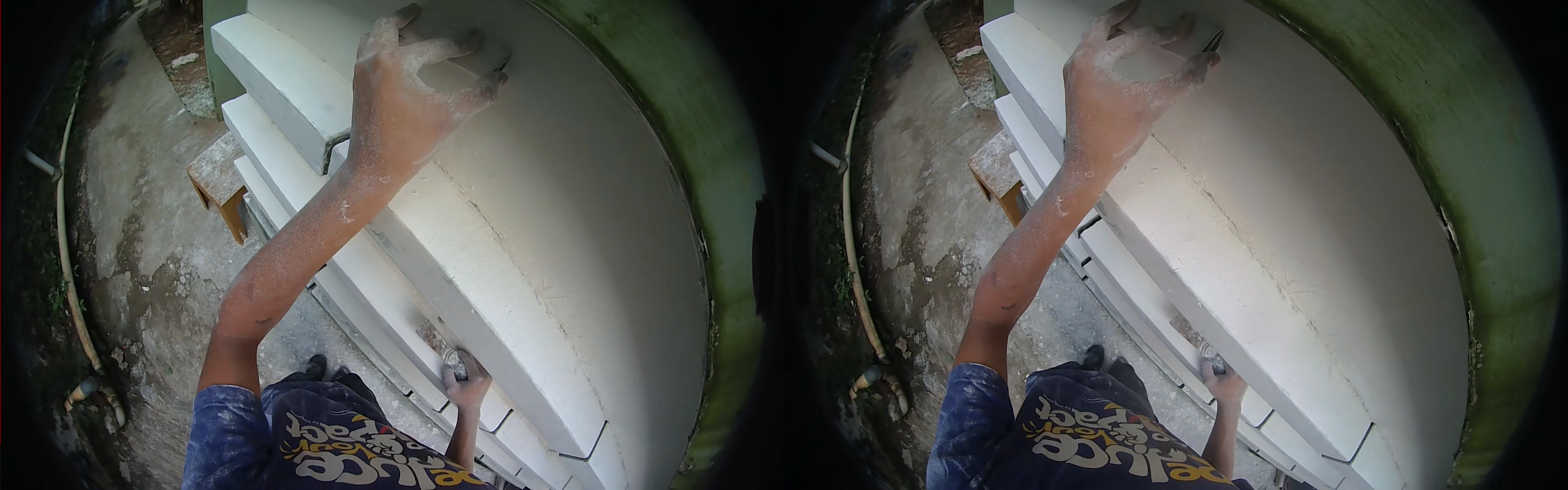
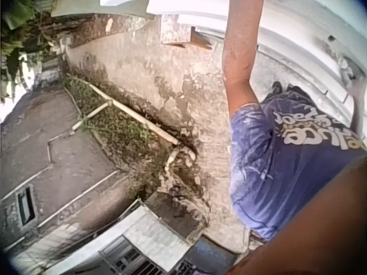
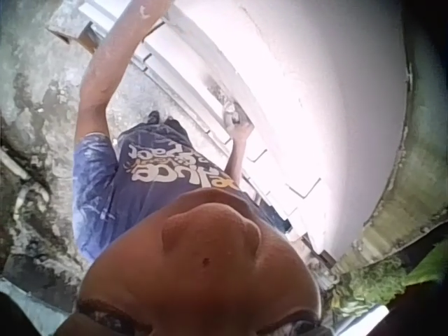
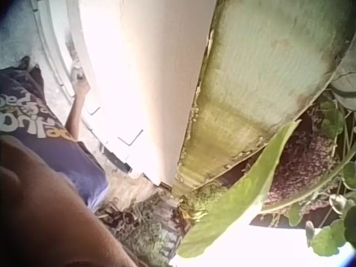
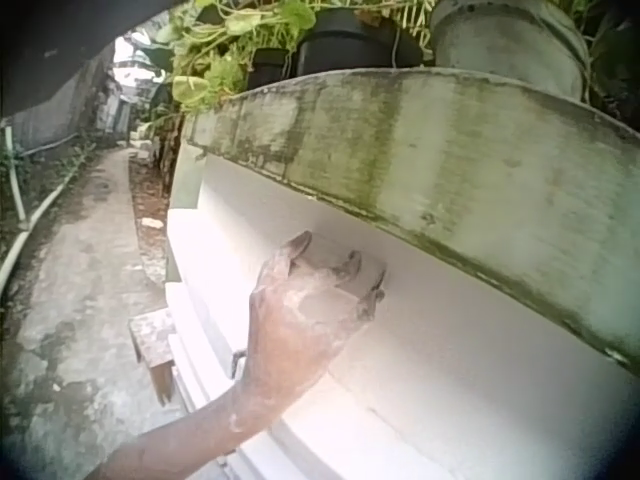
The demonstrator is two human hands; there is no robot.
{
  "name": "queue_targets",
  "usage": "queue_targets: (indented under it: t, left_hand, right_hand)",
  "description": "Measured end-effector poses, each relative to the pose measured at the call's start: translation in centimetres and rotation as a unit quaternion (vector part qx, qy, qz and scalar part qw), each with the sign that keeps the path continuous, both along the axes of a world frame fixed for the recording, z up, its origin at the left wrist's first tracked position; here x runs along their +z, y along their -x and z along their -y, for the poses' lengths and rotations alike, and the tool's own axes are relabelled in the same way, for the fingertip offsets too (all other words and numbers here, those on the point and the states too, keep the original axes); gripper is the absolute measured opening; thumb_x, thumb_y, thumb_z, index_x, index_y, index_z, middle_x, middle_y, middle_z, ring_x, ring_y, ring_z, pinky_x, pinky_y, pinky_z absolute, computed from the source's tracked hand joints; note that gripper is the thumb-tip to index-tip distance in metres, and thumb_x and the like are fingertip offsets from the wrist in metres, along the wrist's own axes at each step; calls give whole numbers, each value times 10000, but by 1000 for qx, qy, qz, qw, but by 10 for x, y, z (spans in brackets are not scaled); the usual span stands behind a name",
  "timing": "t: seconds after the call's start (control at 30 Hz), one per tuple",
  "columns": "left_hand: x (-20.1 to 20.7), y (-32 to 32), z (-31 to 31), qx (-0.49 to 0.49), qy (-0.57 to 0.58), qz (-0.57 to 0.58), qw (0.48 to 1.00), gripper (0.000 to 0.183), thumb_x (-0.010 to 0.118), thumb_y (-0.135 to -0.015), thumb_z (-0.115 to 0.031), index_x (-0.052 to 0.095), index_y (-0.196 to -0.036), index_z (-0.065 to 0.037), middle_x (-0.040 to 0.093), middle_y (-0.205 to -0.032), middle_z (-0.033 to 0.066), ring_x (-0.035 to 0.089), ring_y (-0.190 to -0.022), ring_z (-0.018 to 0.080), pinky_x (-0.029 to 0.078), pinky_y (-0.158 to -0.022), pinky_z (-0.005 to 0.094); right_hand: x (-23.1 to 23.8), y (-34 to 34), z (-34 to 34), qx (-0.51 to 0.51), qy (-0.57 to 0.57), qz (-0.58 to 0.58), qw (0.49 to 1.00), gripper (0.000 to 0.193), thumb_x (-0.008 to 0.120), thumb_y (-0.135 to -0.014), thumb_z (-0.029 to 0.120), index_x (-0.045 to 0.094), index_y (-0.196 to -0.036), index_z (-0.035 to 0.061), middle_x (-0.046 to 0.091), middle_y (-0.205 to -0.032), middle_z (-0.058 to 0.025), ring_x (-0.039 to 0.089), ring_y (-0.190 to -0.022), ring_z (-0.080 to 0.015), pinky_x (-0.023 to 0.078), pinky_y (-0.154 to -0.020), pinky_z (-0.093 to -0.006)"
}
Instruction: Filling cracks and smoothing a wall surface using a scraper and a sanding block.
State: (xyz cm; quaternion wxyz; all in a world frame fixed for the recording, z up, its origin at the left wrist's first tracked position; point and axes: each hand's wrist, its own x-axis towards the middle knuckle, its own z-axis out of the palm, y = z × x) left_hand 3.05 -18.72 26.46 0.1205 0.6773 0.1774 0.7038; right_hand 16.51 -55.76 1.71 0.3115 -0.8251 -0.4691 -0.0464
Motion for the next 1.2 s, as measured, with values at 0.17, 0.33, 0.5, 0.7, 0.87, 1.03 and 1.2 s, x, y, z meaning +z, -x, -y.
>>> queue_targets:
  t: [0.17, 0.33, 0.5, 0.7, 0.87, 1.03, 1.2]
  left_hand:
    - [-16, -8, 77, -84, -99, -97, 987, 410, 899, -725, -345, 797, -992, -52, 526, -1334, 311, 495, -1271, 428, 487, -1019, 500]
    - [8, -11, 42, -67, -40, -49, 996, 416, 927, -671, -257, 812, -1058, -157, 532, -1389, 213, 517, -1284, 365, 472, -1036, 507]
    - [-11, -23, 83, -109, -77, -79, 988, 408, 904, -701, -269, 800, -1079, -158, 459, -1416, 234, 439, -1318, 395, 448, -1067, 518]
    - [-1, -17, 92, -55, -62, -100, 992, 397, 891, -730, -275, 786, -1088, -138, 398, -1406, 243, 376, -1347, 435, 446, -1083, 562]
    - [-13, -20, 95, -90, -74, -125, 985, 436, 898, -720, -309, 780, -1103, -139, 407, -1404, 257, 385, -1333, 429, 437, -1082, 570]
    - [-7, -18, 99, -36, -48, -93, 994, 454, 922, -638, -219, 805, -1073, -160, 482, -1417, 195, 485, -1272, 363, 484, -1000, 497]
    - [3, -9, 66, -12, -68, -124, 990, 426, 906, -707, -305, 786, -1076, -129, 416, -1416, 252, 411, -1307, 432, 453, -1040, 571]
  right_hand:
    - [2, -1, 1, -2, -7, -17, 1000, 335, 743, -652, 196, 762, -934, 18, 744, -970, -191, 698, -951, -381, 517, -930, -470]
    - [3, 1, 2, -24, 22, -34, 999, 370, 745, -650, 198, 767, -973, 20, 737, -984, -198, 696, -957, -388, 513, -941, -477]
    - [0, -2, 1, -26, 15, -33, 999, 402, 744, -653, 203, 769, -1018, 37, 730, -1034, -203, 689, -999, -387, 509, -953, -474]
    - [6, 2, 1, -19, 25, -64, 997, 416, 747, -659, 203, 767, -1046, 50, 724, -1066, -200, 675, -1040, -393, 500, -970, -477]
    - [2, -1, 1, -17, 12, -34, 999, 423, 750, -668, 207, 764, -1063, 57, 722, -1074, -199, 674, -1043, -396, 501, -969, -480]
    - [3, -1, 4, -27, 41, -85, 995, 448, 755, -670, 214, 759, -1091, 64, 719, -1096, -197, 672, -1051, -395, 498, -974, -482]
    - [3, -1, 2, -22, 39, -55, 997, 450, 757, -676, 230, 759, -1095, 67, 720, -1097, -197, 669, -1057, -396, 494, -980, -483]
